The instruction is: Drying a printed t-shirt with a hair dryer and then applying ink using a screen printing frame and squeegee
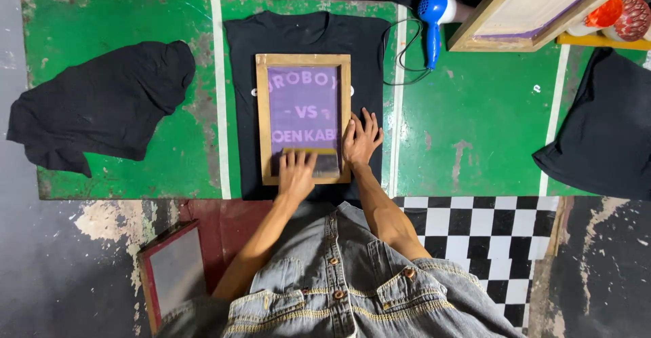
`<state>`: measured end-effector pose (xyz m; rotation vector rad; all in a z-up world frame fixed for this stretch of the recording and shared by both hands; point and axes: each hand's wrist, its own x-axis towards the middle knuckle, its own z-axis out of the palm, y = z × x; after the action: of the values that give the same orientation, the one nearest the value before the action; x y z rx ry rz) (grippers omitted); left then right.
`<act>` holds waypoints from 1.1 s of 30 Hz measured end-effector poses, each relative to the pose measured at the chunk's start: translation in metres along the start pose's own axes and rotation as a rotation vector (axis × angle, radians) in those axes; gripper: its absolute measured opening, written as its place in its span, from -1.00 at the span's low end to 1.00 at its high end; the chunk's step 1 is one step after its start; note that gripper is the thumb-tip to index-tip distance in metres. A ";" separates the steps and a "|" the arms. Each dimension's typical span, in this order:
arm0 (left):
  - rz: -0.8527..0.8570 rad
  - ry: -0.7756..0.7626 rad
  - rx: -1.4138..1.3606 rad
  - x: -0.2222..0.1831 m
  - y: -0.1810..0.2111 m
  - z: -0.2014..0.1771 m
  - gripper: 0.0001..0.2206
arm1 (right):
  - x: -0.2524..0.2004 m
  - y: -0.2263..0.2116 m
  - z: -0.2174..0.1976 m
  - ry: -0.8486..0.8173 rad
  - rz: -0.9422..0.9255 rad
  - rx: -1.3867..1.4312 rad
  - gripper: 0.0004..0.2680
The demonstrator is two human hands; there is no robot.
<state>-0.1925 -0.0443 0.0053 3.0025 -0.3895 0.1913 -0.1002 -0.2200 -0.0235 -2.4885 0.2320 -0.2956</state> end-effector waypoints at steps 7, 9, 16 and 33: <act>-0.087 -0.430 -0.168 0.015 -0.019 0.032 -0.55 | -0.004 0.003 0.002 0.017 -0.014 0.002 -0.73; -0.112 -0.577 -0.222 0.050 -0.034 0.042 -0.61 | -0.003 0.002 0.002 0.020 -0.009 0.023 -0.73; -0.128 -0.407 -0.085 0.190 -0.074 0.047 -0.60 | -0.004 0.000 0.001 0.028 -0.024 0.005 -0.74; -0.061 -0.118 -0.026 -0.018 0.007 -0.021 -0.45 | -0.002 -0.002 -0.003 -0.028 -0.006 -0.007 -0.74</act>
<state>-0.2140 -0.0438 0.0238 3.0041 -0.3078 0.0043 -0.1027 -0.2196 -0.0202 -2.4988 0.2137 -0.2623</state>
